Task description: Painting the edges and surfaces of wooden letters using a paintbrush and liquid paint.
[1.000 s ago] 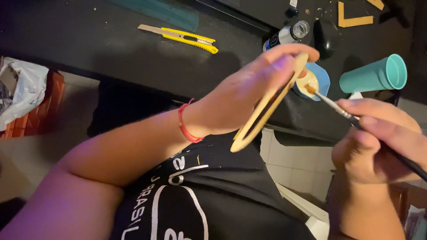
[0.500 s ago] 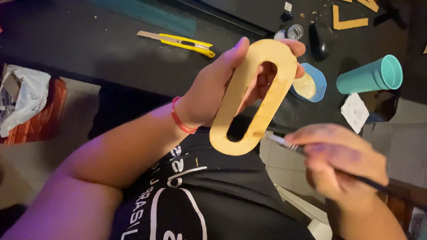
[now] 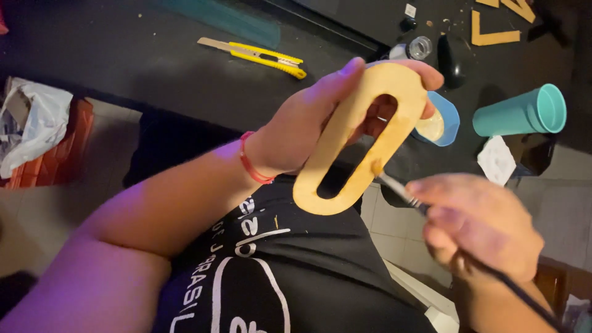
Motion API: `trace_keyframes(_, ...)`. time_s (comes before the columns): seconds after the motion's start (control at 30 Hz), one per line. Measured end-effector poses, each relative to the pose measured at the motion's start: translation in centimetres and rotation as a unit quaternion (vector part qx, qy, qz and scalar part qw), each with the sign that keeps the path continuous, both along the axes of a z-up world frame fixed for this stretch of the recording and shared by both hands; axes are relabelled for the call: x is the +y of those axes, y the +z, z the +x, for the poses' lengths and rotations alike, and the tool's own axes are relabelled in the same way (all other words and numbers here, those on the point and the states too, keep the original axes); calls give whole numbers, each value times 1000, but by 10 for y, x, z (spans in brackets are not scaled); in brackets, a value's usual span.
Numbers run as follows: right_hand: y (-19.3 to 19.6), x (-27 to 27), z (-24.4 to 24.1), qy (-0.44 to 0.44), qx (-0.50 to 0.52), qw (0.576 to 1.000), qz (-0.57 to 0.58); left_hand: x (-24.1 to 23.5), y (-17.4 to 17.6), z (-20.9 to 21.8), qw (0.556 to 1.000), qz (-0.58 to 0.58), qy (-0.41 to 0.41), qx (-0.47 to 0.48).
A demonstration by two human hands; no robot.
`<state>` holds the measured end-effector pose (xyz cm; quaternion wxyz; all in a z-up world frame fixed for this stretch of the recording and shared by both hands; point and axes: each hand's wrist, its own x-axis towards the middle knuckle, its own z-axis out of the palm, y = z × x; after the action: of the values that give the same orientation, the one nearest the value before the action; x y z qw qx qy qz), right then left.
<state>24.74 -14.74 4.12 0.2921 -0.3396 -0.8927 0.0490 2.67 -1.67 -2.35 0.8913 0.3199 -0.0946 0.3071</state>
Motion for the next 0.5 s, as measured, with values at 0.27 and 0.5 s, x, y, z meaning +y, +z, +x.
trace_keyframes(0.27, 19, -42, 55, -199, 417, 662, -590, 3, -1, -2, 1000, -6, -16, 3)
trace_keyframes(0.5, -1, -57, -22, -309, 46, 950, -17, 3, -8, -1, 994, -48, -71, -65)
